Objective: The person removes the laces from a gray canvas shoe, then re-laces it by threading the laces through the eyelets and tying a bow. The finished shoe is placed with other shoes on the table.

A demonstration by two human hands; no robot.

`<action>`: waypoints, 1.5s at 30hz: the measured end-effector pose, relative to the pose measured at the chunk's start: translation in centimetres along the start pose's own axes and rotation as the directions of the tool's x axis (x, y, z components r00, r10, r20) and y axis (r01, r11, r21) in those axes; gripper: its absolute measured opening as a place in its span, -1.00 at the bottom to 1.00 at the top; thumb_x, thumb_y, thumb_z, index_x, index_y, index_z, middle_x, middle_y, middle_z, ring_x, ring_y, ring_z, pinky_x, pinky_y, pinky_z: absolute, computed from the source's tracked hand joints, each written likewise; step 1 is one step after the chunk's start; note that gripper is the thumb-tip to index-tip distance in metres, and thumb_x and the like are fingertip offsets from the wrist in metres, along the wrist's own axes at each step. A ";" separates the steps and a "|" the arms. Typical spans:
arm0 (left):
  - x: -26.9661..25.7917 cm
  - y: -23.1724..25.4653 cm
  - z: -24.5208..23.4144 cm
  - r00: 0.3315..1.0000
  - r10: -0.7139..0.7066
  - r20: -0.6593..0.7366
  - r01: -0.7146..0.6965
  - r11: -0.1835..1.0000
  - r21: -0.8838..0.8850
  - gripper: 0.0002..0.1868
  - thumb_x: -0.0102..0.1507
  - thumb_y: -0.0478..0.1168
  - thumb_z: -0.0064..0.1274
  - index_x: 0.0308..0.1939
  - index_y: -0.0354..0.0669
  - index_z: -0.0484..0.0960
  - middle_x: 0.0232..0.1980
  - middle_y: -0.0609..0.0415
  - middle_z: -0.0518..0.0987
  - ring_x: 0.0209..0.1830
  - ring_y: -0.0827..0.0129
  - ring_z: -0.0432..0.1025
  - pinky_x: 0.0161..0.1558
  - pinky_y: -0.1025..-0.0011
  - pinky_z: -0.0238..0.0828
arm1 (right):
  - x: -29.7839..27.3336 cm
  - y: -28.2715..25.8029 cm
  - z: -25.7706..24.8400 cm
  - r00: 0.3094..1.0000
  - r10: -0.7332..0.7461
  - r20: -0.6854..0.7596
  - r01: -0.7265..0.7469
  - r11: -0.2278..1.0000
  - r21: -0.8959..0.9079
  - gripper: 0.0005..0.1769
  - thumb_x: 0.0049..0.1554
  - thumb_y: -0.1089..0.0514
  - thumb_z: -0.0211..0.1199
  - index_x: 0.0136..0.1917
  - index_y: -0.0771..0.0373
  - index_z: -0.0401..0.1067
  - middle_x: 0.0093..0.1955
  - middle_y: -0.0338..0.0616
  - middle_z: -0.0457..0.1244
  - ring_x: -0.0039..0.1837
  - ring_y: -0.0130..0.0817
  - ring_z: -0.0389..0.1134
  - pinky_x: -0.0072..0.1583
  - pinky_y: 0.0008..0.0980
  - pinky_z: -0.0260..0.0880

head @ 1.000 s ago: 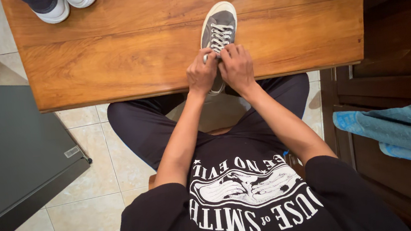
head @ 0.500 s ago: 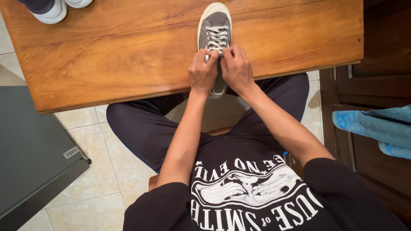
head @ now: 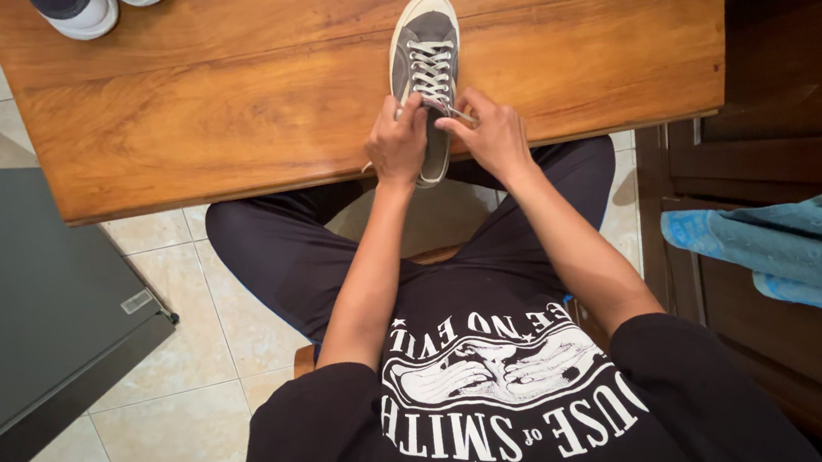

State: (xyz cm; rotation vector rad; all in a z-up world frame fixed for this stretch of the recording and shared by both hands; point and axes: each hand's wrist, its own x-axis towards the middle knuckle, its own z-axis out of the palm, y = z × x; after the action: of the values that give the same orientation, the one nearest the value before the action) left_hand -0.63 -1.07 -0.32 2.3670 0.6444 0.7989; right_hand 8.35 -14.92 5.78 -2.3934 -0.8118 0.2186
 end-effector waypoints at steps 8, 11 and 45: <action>-0.2 -0.5 -0.2 0.999 -0.025 -0.030 0.025 1.000 -0.014 -0.78 0.24 -0.06 0.25 -0.04 0.15 0.66 -0.33 0.12 0.54 -0.40 0.15 0.51 -0.38 0.20 0.39 | -0.1 0.9 -0.7 0.989 0.101 0.108 -0.107 0.993 0.044 -0.61 0.06 -0.17 0.53 0.01 0.09 0.59 -0.49 -0.08 0.21 -0.44 -0.20 0.19 -0.30 -0.23 0.17; 0.2 -0.7 -0.7 0.993 -0.107 -0.056 0.104 0.993 -0.050 -0.72 0.13 0.07 0.31 -0.20 0.08 0.69 -0.47 0.13 0.55 -0.50 0.18 0.50 -0.45 0.24 0.37 | -0.6 1.1 -0.4 0.993 0.103 0.053 -0.107 0.992 0.070 -0.62 0.05 -0.15 0.55 0.00 0.10 0.59 -0.49 -0.10 0.20 -0.44 -0.24 0.20 -0.31 -0.24 0.17; 6.7 -0.1 -9.1 0.845 0.092 0.527 0.454 0.399 -0.797 -0.79 0.39 -0.20 0.07 -0.16 -0.31 0.69 -0.16 0.20 0.61 -0.23 0.55 0.33 -0.05 0.49 0.32 | 1.6 -0.3 -8.7 0.966 -0.254 0.046 0.039 0.319 0.947 -0.85 0.35 0.16 0.14 0.04 0.30 0.39 0.11 -0.06 0.34 0.18 -0.35 0.33 0.33 -0.34 0.31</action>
State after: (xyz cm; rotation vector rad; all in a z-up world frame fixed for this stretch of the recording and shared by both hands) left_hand -1.87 6.10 8.31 1.2974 0.1318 0.2368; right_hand 12.37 -17.96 13.09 -1.1405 -0.6778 0.6577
